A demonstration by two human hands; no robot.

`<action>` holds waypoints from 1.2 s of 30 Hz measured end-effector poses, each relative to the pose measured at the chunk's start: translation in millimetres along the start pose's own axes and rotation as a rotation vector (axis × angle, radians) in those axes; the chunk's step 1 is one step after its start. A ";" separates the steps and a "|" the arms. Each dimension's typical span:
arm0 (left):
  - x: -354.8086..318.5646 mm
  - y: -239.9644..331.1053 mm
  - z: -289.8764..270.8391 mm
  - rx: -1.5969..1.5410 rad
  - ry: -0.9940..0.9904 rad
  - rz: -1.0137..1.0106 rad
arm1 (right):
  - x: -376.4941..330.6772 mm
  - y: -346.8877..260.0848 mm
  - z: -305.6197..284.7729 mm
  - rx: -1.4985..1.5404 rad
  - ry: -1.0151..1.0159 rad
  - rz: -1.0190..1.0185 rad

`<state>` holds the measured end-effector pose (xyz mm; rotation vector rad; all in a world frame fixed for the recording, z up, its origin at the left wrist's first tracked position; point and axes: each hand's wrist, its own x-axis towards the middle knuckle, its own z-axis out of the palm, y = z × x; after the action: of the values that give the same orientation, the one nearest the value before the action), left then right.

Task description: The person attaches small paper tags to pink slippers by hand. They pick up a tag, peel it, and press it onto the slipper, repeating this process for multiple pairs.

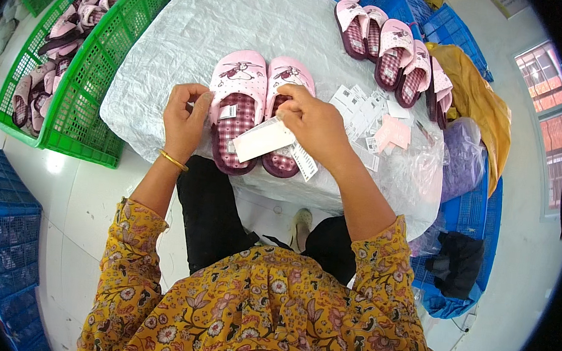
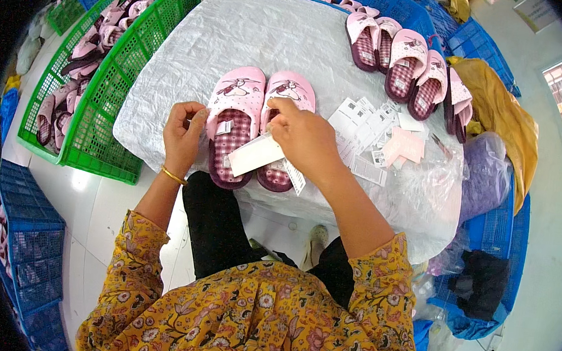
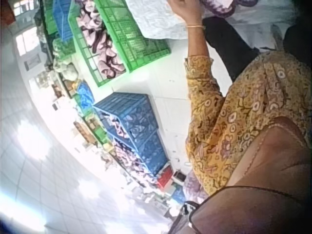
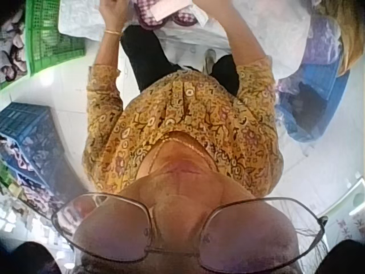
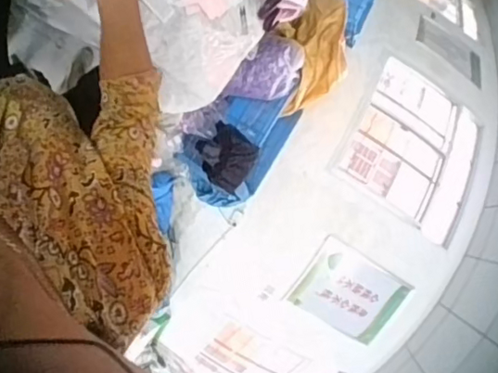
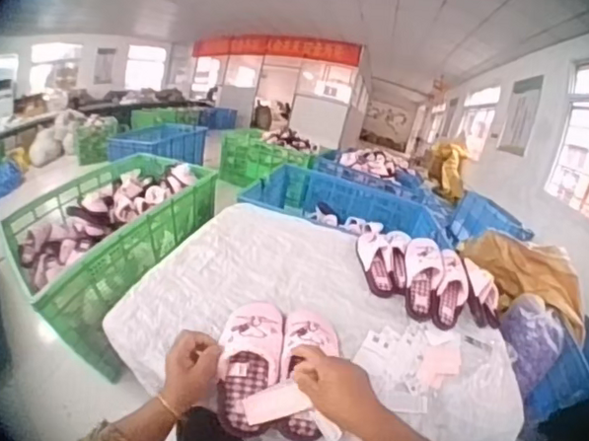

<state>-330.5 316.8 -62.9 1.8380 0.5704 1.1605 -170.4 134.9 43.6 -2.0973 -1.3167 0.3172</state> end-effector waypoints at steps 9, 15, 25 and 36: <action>-5.2 -11.1 -1.2 -0.065 0.137 -0.077 | 46.0 -0.5 37.8 -0.352 -0.037 0.031; -8.9 -7.6 -0.3 -0.198 0.139 -0.118 | 43.4 15.2 -0.4 -0.139 0.174 -0.002; -10.4 -9.5 2.6 -0.291 0.113 -0.160 | 278.1 -23.2 -175.7 -0.188 0.748 0.035; -12.3 -1.4 -2.1 -0.189 0.118 -0.095 | 118.2 234.1 -175.6 -0.543 0.871 0.517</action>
<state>-337.9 309.4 -69.7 1.5746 0.5870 1.2216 143.3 100.7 47.2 -2.5262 -0.3443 -0.7619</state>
